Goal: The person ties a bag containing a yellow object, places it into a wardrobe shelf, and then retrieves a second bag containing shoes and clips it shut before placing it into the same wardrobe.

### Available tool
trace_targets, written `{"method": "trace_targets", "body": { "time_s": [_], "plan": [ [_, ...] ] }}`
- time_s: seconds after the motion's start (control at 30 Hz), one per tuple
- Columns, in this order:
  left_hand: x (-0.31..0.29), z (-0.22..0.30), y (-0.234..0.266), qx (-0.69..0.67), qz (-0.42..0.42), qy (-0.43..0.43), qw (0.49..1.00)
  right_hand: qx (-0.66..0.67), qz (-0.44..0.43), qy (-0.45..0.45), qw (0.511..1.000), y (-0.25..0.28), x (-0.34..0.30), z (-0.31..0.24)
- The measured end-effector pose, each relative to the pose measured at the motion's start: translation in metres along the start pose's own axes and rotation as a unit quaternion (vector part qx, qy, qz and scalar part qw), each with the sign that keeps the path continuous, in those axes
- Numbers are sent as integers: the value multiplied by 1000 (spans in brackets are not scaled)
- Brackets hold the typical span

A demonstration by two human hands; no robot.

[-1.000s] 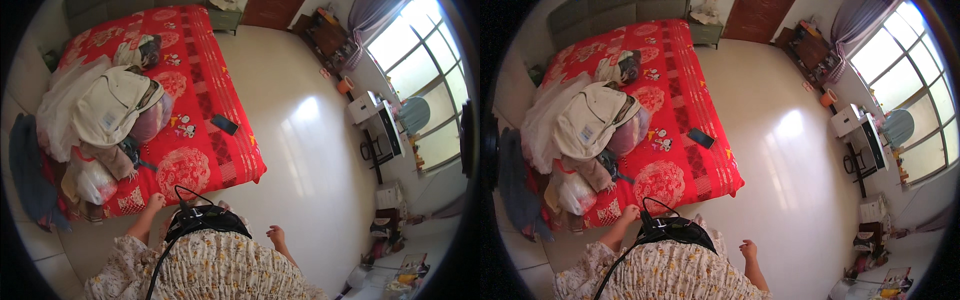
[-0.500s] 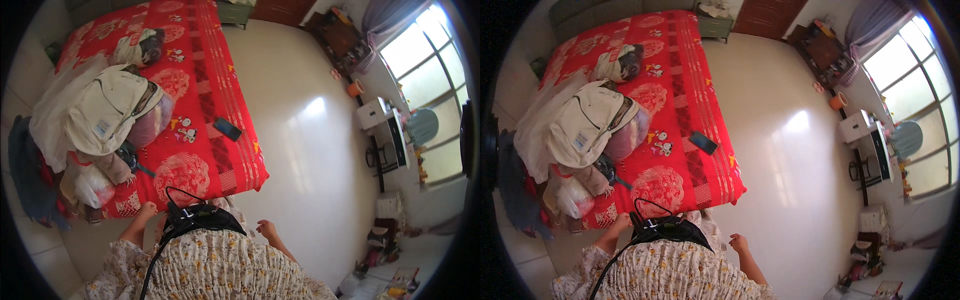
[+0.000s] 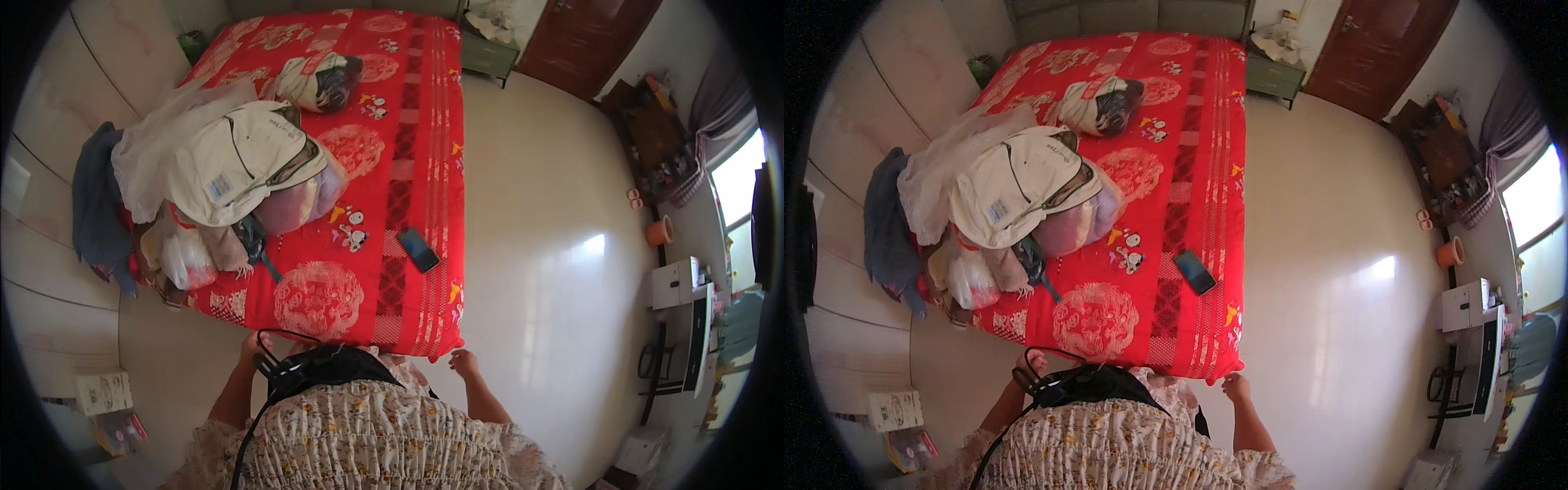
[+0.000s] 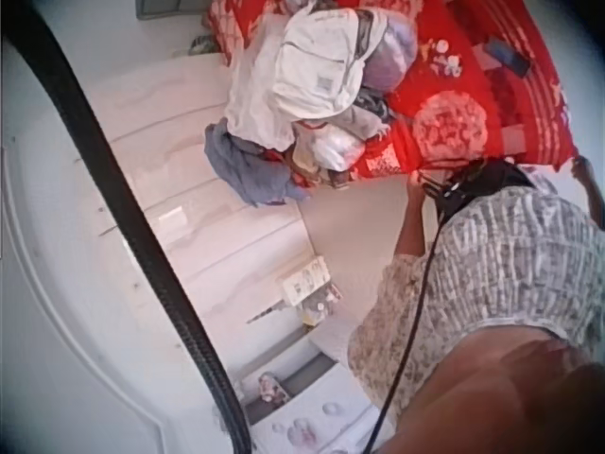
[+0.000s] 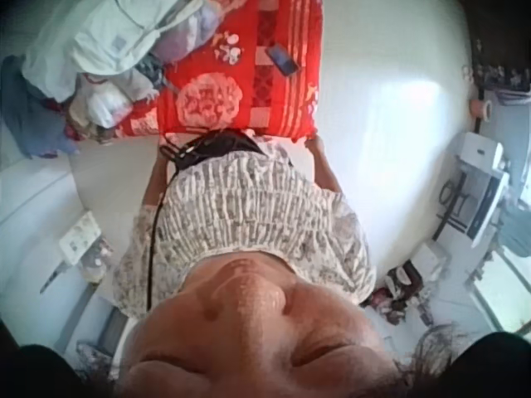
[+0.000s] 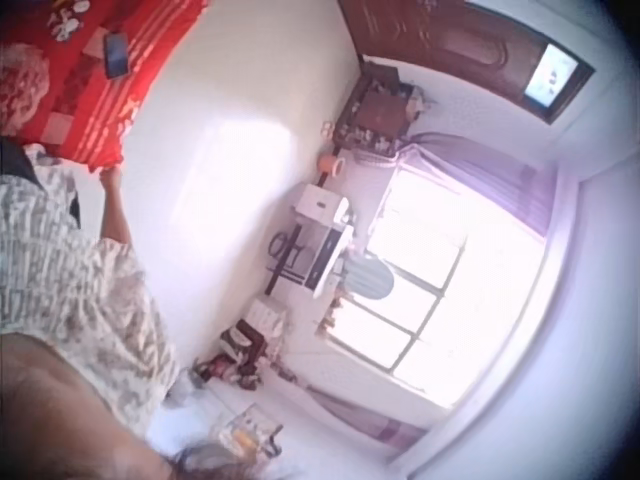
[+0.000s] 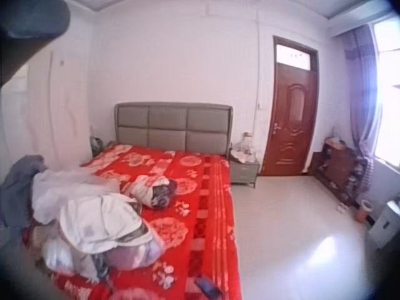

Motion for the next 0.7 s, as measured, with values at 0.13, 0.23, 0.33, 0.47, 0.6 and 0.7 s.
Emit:
{"method": "trace_targets", "body": {
  "time_s": [0.13,0.23,0.33,0.47,0.6,0.7],
  "plan": [
    [-46,-14,-8,-136,20,2,990,-63,-22,66,996,10,41,-4],
    [-67,-130,33,-28,-16,-12,999,-59,-45,144,987,-3,59,-2],
    [-82,-130,13,542,-14,70,837,-242,-58,222,943,-14,20,-48],
    [-96,-56,0,428,-18,100,898,-101,-98,166,976,-31,-3,-58],
    [-54,-85,2,378,106,8,920,-109,-103,143,978,-24,-16,-55],
    [-39,-92,0,-63,-101,23,993,-279,-75,242,926,-2,-32,13]
  ]
}}
Point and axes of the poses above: each hand's wrist, its own x-axis towards the middle knuckle, its own y-axis out of the back of the hand, z = x × y, the point moved 2 cm from there along x, towards the middle knuckle, and after that the axes turned 14 degrees about x, right-handed, at the moved point
